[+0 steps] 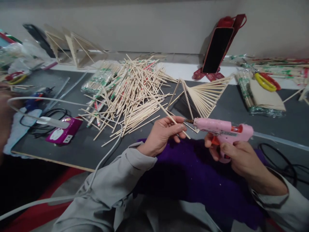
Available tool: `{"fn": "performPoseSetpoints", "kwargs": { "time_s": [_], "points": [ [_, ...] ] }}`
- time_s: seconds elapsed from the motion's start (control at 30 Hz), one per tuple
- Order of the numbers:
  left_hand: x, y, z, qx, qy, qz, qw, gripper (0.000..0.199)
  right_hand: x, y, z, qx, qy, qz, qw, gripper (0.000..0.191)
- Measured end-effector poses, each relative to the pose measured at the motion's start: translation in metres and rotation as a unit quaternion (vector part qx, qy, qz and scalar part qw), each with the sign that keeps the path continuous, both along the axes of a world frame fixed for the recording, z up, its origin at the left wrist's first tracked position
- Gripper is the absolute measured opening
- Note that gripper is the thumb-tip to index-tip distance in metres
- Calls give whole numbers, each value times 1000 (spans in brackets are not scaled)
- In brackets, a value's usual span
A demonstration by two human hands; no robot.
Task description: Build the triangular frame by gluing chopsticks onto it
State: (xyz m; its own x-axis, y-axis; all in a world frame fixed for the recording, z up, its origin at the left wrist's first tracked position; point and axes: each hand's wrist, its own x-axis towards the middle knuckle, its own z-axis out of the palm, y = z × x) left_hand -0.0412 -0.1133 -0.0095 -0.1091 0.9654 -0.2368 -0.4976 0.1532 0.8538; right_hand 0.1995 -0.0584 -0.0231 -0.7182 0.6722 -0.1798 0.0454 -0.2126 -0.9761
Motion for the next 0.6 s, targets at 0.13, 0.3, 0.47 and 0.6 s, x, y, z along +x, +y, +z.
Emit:
{"fn": "performPoseSetpoints", "kwargs": {
  "time_s": [0.13, 0.3, 0.47, 0.6],
  "points": [
    [4, -3, -2, -8, -26, -23, 999, 21, -2, -3, -5, -16, -7, -7, 1000, 26],
    [1, -2, -5, -3, -9, -24, 1000, 17, -3, -4, -3, -20, 2, 3, 1000, 28],
    [-2, 0, -6, 12, 22, 7, 1000, 17, -7, -3, 10, -7, 33, -52, 998, 25],
    [-2, 1, -5, 12, 71, 10, 997, 20, -6, 1, 19, 29, 57, -89, 994, 25]
  ]
}}
